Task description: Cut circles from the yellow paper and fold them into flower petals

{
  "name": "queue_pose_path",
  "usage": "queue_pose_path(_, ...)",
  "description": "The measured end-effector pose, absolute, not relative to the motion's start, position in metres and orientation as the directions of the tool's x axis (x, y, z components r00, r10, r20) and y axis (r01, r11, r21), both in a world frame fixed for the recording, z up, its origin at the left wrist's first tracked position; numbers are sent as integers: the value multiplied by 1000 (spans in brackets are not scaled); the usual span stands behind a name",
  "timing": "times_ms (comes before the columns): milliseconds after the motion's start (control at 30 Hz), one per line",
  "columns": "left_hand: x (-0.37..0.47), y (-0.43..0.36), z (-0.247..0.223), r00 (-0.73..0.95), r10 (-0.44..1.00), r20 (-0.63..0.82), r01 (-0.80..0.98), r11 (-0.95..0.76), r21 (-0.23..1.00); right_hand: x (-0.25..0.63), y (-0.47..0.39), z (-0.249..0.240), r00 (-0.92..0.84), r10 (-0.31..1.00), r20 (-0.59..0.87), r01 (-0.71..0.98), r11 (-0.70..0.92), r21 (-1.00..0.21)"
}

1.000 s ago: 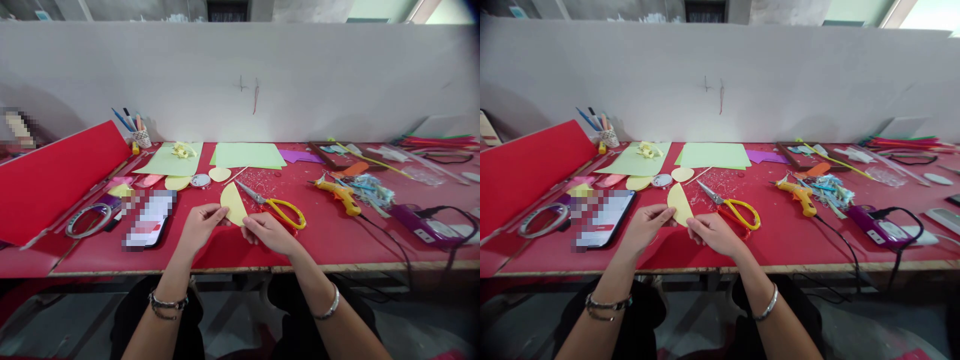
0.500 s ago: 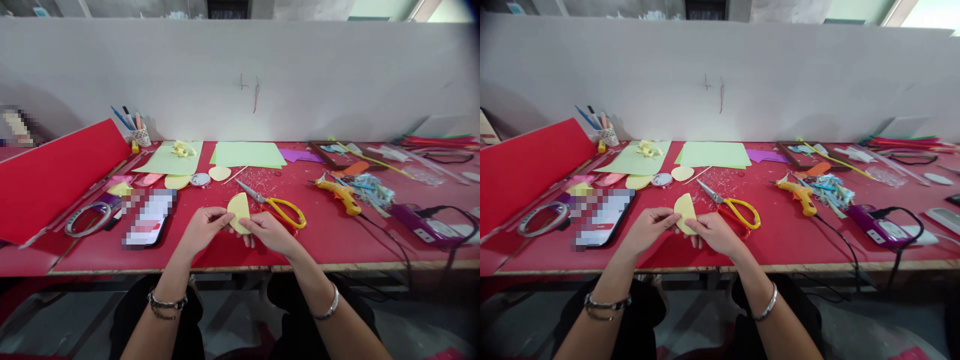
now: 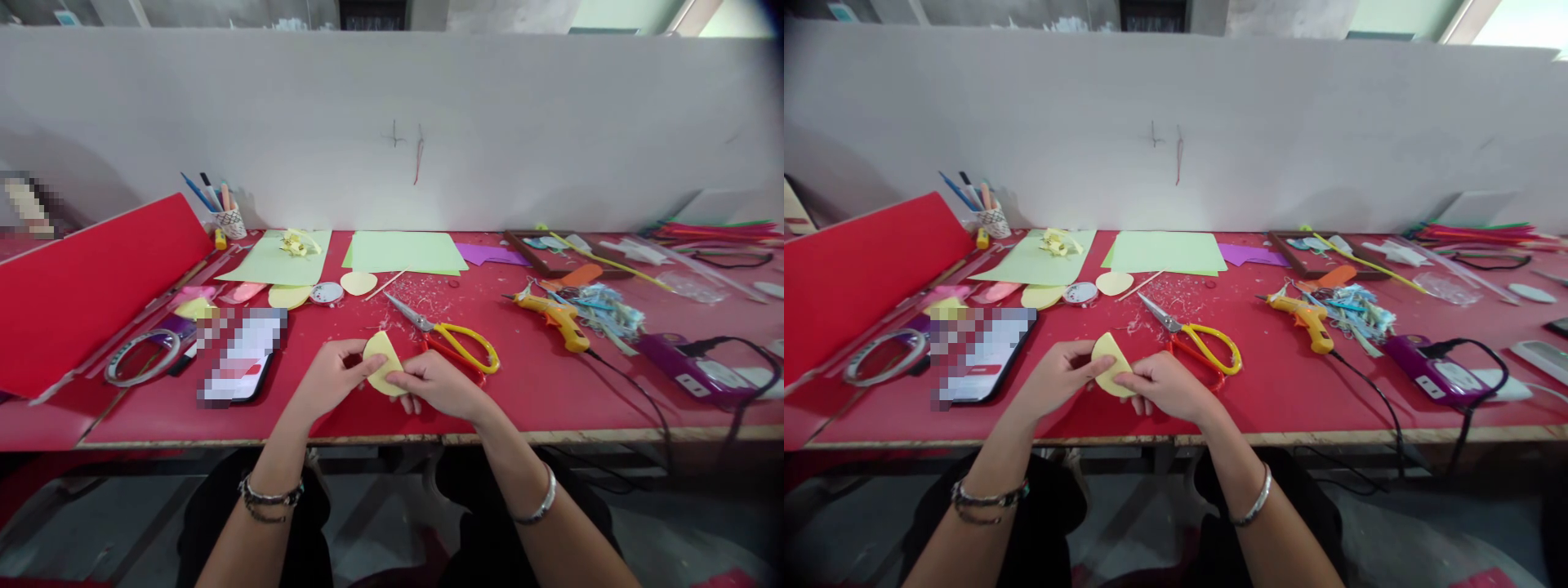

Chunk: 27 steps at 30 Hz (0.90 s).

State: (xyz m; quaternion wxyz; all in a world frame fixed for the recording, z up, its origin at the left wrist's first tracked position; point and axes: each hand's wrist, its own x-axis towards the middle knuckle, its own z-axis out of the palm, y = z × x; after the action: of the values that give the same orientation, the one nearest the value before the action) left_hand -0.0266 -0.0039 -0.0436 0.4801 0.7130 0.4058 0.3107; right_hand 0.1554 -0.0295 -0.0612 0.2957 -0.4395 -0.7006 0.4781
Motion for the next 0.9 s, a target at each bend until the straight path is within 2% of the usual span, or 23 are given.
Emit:
queue_pose_path(200, -23, -5, -46, 444, 891, 93, 342, -264, 902, 155, -28, -58, -347, 928, 133, 389, 271, -881)
queue_pose_path(300, -20, -5, -46, 455, 885, 99, 320, -267, 909, 156, -27, -59, -381, 909, 169, 409, 330, -851)
queue_pose_path(500, -18, -6, -45, 460, 864, 205, 353, -389, 851, 159, -26, -62, -446, 869, 214, 493, 438, -752)
queue_pose_path(700, -16, -5, -50, 450, 849, 277, 490, -494, 718, 159, -28, -58, -363, 870, 335, 642, 493, -587)
queue_pose_path(900, -10, -8, -50, 507, 807, 303, 495, -561, 664, 151, -29, -61, -294, 815, 499, 760, 516, -396)
